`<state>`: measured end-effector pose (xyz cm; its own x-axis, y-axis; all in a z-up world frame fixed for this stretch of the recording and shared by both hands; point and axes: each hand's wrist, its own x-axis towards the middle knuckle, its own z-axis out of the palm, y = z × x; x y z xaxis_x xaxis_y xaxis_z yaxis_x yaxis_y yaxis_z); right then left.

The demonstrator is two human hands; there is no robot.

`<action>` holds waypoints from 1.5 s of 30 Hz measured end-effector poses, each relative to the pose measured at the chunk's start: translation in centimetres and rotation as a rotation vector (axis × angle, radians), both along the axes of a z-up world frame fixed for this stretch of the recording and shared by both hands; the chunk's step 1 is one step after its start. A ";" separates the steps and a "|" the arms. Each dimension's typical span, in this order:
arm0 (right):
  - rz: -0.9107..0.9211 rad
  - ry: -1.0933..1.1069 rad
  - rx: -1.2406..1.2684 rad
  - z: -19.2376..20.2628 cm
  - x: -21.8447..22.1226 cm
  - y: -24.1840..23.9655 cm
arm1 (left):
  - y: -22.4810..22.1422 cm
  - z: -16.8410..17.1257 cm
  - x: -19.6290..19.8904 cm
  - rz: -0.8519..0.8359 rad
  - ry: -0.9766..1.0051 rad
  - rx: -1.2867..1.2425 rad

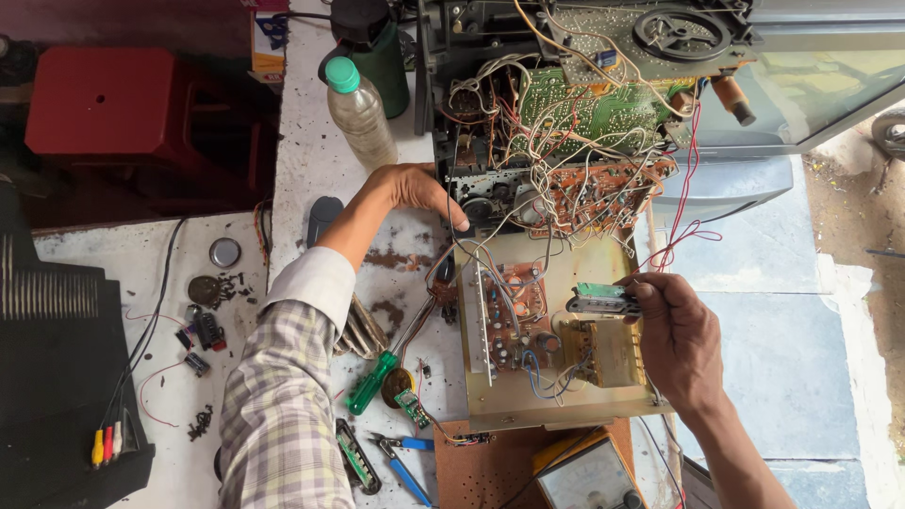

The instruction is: The person works on the internal circuitry of a television, using a multimeter to test components and wires. They handle a small circuit board and various wires, connecting them to the multimeter probes to check electrical continuity or voltage.

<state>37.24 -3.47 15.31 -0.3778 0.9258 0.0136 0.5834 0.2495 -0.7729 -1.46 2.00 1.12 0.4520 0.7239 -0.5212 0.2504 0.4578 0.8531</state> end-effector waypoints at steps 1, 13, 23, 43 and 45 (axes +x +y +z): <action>0.002 0.008 0.004 0.0 0.0 0.0 | 0.0 -0.2 -0.1 -0.002 0.022 0.008; 0.012 -0.013 0.006 0.1 0.2 0.0 | 0.6 -7.1 -2.8 0.129 -0.846 -0.112; -0.016 -0.040 0.005 1.3 0.1 -0.4 | -3.1 -3.6 -1.6 0.385 -1.098 0.009; 0.088 -0.087 0.009 0.9 -4.7 1.5 | 0.3 0.7 0.5 0.638 -0.501 -0.280; 0.067 -0.165 0.211 0.5 -4.4 1.9 | 0.1 0.5 1.1 0.662 -0.550 -0.206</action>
